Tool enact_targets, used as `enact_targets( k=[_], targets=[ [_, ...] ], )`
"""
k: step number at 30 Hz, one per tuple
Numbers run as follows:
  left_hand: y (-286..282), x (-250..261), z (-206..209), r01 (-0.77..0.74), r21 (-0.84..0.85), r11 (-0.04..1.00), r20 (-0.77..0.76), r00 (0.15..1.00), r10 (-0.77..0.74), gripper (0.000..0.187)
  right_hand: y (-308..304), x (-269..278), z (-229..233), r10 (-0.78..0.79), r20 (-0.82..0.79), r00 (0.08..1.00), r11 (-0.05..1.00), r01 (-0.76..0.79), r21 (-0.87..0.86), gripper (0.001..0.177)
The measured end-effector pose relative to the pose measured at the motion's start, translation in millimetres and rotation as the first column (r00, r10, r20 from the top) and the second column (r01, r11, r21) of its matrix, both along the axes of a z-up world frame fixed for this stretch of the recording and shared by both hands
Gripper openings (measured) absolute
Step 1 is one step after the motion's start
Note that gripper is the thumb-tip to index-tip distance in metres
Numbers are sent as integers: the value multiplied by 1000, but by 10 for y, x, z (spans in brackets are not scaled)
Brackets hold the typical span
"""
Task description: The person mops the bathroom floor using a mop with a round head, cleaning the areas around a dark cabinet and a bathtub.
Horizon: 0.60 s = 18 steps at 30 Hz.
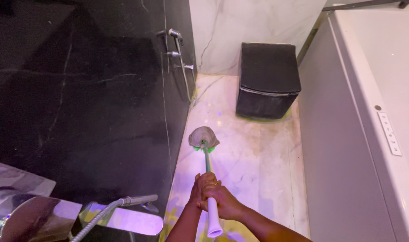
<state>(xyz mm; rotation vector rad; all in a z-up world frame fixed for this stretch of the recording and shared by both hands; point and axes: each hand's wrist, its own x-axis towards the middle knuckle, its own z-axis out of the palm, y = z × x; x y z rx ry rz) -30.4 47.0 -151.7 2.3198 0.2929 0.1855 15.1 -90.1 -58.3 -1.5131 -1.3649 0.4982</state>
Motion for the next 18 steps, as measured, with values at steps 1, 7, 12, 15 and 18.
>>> enact_targets(
  k=[1, 7, 12, 15, 18],
  targets=[
    [4, -49, 37, -8, 34, 999, 18, 1000, 8, 33, 21, -27, -4, 15, 9, 1000, 1000, -15, -5, 28],
    [76, -312, 150, -124, -20, 992, -101, 988, 121, 31, 128, -221, -44, 104, -17, 994, 994, -104, -24, 34],
    [125, -439, 96, -123, 17, 992, 88, 989, 121, 22, 216, -338, 7, 112, -17, 994, 991, -113, -76, 37],
    [142, -469, -52, -90, 84, 992, -7, 996, 91, 22, 249, -353, 183, 102, -127, 987, 990, -113, -85, 35],
    [196, -424, -331, -129, 136, 982, 235, 967, 95, 11, 210, -215, 316, 142, 98, 985, 963, -160, 216, 58]
  ],
)
